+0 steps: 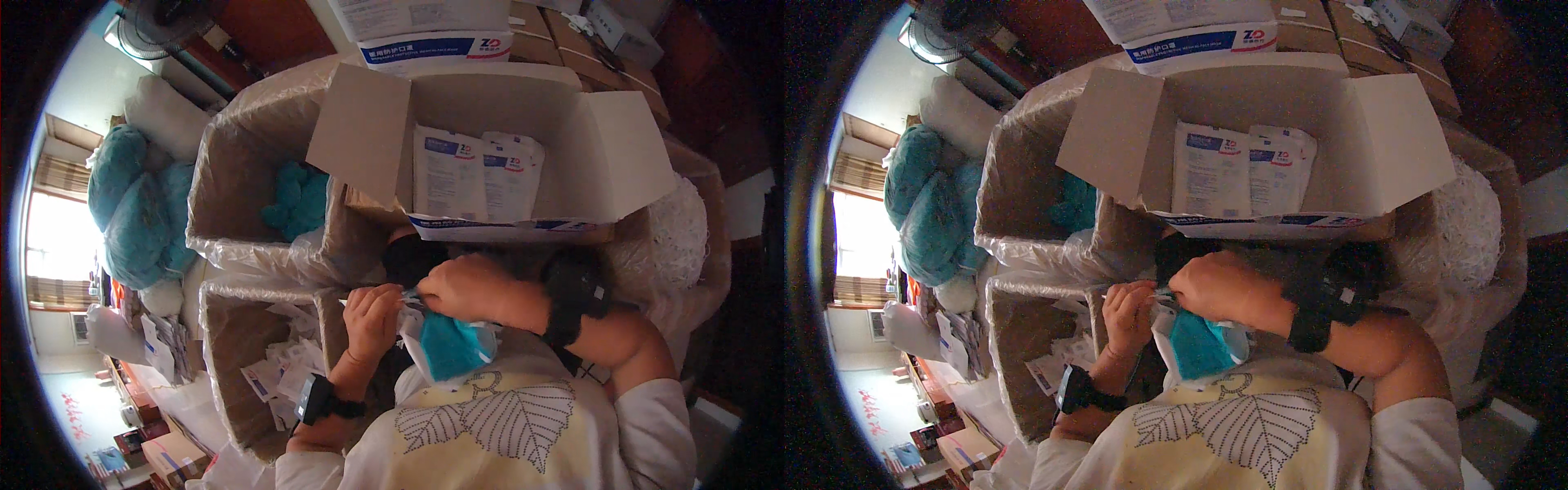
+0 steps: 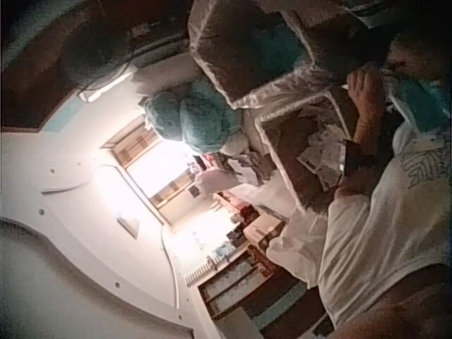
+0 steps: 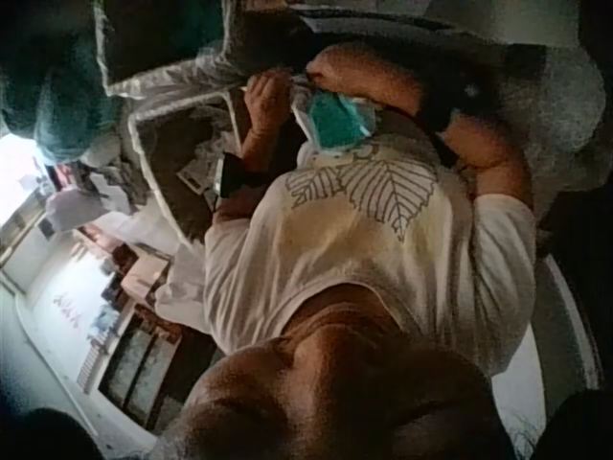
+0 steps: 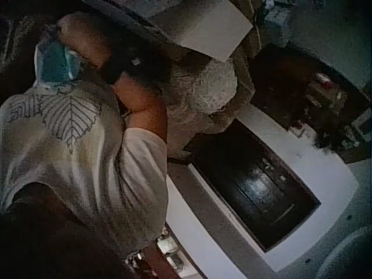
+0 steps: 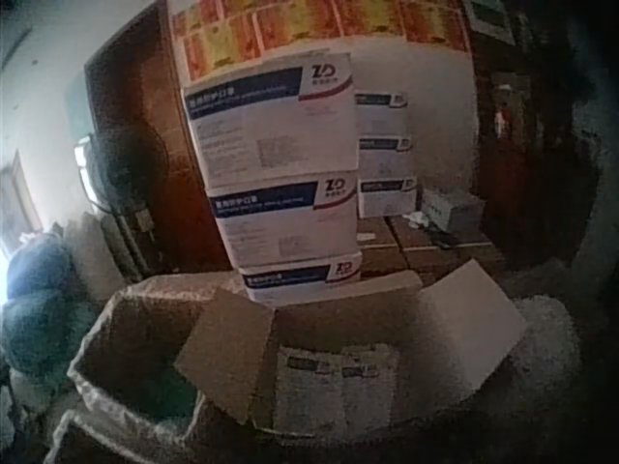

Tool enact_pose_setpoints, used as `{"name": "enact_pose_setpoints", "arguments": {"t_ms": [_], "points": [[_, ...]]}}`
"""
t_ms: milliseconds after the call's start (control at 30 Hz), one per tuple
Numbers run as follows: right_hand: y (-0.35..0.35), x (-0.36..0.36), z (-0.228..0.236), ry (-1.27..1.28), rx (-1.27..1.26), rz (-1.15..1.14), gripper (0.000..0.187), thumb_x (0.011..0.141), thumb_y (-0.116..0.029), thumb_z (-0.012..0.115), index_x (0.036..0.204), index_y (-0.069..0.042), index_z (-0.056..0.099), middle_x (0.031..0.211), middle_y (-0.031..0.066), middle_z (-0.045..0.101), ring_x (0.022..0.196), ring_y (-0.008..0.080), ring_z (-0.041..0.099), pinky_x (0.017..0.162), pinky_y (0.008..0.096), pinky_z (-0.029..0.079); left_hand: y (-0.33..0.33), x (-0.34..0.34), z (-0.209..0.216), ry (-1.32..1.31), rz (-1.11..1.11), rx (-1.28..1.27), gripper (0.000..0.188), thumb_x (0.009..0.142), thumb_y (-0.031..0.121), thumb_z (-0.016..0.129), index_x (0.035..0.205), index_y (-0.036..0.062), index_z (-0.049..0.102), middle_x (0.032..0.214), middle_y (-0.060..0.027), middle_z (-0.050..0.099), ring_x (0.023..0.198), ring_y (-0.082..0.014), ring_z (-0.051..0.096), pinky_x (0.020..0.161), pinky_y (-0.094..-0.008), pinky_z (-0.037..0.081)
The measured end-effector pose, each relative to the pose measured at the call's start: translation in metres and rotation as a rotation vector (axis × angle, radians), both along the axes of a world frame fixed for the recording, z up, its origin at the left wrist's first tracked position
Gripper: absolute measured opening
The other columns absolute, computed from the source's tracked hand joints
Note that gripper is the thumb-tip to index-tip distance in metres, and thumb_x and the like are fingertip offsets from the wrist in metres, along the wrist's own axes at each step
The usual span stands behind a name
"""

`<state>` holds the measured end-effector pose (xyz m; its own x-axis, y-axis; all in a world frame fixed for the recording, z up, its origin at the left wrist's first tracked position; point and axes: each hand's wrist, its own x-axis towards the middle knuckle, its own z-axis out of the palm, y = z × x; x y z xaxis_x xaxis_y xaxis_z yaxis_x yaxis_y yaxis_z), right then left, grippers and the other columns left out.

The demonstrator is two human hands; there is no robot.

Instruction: The recorder is packing individual medical face masks into white paper sleeves and placing them into a shipping box.

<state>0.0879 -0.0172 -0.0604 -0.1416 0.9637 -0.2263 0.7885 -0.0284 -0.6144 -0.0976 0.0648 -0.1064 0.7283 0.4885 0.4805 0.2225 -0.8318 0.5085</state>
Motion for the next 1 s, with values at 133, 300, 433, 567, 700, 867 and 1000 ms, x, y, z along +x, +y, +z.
{"name": "enact_pose_setpoints", "arguments": {"t_ms": [133, 300, 433, 567, 700, 867, 1000], "points": [[-0.005, -0.002, 0.0, -0.016, 0.221, -0.072, 0.013, 0.08, -0.02, 0.05, 0.082, -0.009, 0.058, 0.088, 0.0103, 0.058, 0.071, 0.033, 0.058, 0.064, 0.0403, 0.047, 0.002, -0.001, 0.0, -0.032, 0.19, -0.107, 0.006, 0.076, 0.004, 0.055, 0.081, 0.0029, 0.057, 0.082, -0.0118, 0.06, 0.073, -0.0283, 0.056, 0.067, -0.035, 0.044], [-0.011, 0.007, 0.025, 0.386, 0.521, -0.413, 0.014, 0.085, -0.016, 0.049, 0.092, -0.005, 0.056, 0.08, 0.0073, 0.057, 0.068, 0.0224, 0.059, 0.062, 0.0326, 0.047, -0.001, -0.026, -0.036, -0.381, 0.389, -0.853, 0.006, 0.08, 0.005, 0.05, 0.082, 0.0006, 0.054, 0.076, -0.0144, 0.055, 0.072, -0.0331, 0.053, 0.065, -0.0364, 0.043], [-0.02, 0.042, 0.06, 1.006, 0.38, -0.792, 0.018, 0.09, -0.019, 0.048, 0.1, -0.005, 0.055, 0.084, 0.0017, 0.057, 0.074, 0.0122, 0.055, 0.067, 0.0246, 0.046, 0.021, -0.086, -0.024, 0.042, 0.545, 0.038, 0.013, 0.081, 0.014, 0.051, 0.077, 0.0008, 0.049, 0.074, -0.0145, 0.05, 0.068, -0.034, 0.049, 0.062, -0.0395, 0.04], [-0.042, 0.062, 0.079, 1.51, 0.268, -0.844, 0.02, 0.09, -0.02, 0.048, 0.101, -0.005, 0.054, 0.085, 0.0016, 0.057, 0.076, 0.0116, 0.055, 0.068, 0.0241, 0.046, 0.045, -0.225, 0.0, 0.207, 0.874, 0.272, 0.034, 0.079, 0.02, 0.057, 0.101, -0.0018, 0.043, 0.097, -0.0189, 0.047, 0.091, -0.0345, 0.046, 0.079, -0.0397, 0.036], [-0.045, 0.068, 0.089, 1.58, 0.248, -0.865, 0.022, 0.09, -0.021, 0.048, 0.103, -0.005, 0.054, 0.086, 0.0015, 0.058, 0.078, 0.0109, 0.055, 0.07, 0.0235, 0.046, 0.044, -0.316, 0.03, 0.624, 1.343, 0.152, 0.062, 0.077, 0.026, 0.063, 0.125, -0.0043, 0.037, 0.121, -0.0233, 0.044, 0.113, -0.035, 0.042, 0.097, -0.0398, 0.031], [-0.033, 0.064, 0.09, 1.479, 0.295, -0.816, 0.024, 0.09, -0.023, 0.048, 0.104, -0.005, 0.054, 0.087, 0.0015, 0.058, 0.08, 0.0101, 0.055, 0.071, 0.0229, 0.046, 0.063, -0.195, 0.06, 0.097, 0.854, -0.066, 0.033, 0.085, 0.016, 0.053, 0.114, 0.0008, 0.05, 0.124, -0.018, 0.044, 0.117, -0.03, 0.04, 0.099, -0.0347, 0.03], [-0.036, 0.062, 0.074, 0.707, 0.509, -0.626, 0.02, 0.087, -0.016, 0.051, 0.102, -0.003, 0.054, 0.088, 0.006, 0.059, 0.075, 0.0156, 0.058, 0.066, 0.0283, 0.047, 0.03, -0.029, 0.115, -0.288, -0.028, -0.706, 0.046, 0.086, 0.015, 0.049, 0.128, 0.0006, 0.038, 0.131, -0.0133, 0.04, 0.121, -0.0228, 0.038, 0.098, -0.0358, 0.031]]}}
